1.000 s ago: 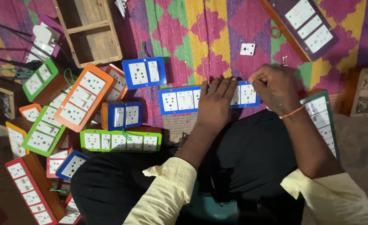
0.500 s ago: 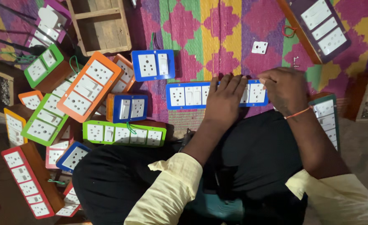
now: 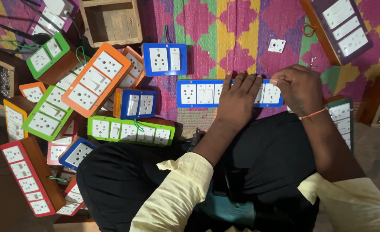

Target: The person uses a corded drill to fasten screws into a blue multi-outlet electrical board. They pick up screws, position the board, and drill multiple times. The person then hands the completed board to another person.

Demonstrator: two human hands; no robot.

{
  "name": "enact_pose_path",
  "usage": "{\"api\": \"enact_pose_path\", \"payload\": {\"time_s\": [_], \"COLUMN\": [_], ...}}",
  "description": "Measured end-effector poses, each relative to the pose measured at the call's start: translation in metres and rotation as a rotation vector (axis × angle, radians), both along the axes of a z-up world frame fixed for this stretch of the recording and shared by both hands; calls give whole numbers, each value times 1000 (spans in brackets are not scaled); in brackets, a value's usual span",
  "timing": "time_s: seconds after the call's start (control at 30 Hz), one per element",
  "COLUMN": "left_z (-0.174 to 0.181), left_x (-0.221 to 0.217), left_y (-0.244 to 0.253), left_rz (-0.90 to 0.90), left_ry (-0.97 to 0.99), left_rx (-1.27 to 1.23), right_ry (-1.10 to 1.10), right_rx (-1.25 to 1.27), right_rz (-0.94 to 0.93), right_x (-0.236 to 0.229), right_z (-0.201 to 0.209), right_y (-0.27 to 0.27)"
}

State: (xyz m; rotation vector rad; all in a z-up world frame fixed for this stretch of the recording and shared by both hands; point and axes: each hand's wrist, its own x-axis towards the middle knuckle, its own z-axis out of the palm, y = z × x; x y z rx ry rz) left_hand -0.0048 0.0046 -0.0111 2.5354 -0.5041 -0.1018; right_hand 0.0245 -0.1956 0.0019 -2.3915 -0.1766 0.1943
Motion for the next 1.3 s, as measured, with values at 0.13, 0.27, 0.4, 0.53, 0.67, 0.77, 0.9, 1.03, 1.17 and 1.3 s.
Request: {"api": "enact_pose_path", "payload": {"time_s": [0.13,0.27,0.4,0.53,0.67,0.77,0.9,1.03,1.17,1.3], "left_z": [2,6,7,6,2,3,3,2,0,-1], "left_x": [0,2,2,1,1,1,0,0,-1,-1], "left_y": [1,1,1,0,0,1,0,0,-1,-1], "left_rz": [0,-12,-1,-5,4,2,-6,9,16,13], "left_ry": [-3,39,28,39,11,7,37,-1,0,11], "left_rx": [8,-5,-10,1,-3,-7,-9,8,0,15], "right_ry": [163,277,390,392,427,422,433,386,323,278], "right_rx": [80,163,313,241,161,156,173,154,107,112], "right_rz": [-92,-169,-224,-187,-168,-148,-206,-186,-162,-114], "right_x": [2,3,4,5,8,10,7,6,5,4], "right_z": [-14,-29,-33,-25,-18,-16,-17,-20,-22,-18], "right_y": [-6,-15,-19,-15,-10,-7,-9,-11,-11,-7]}}
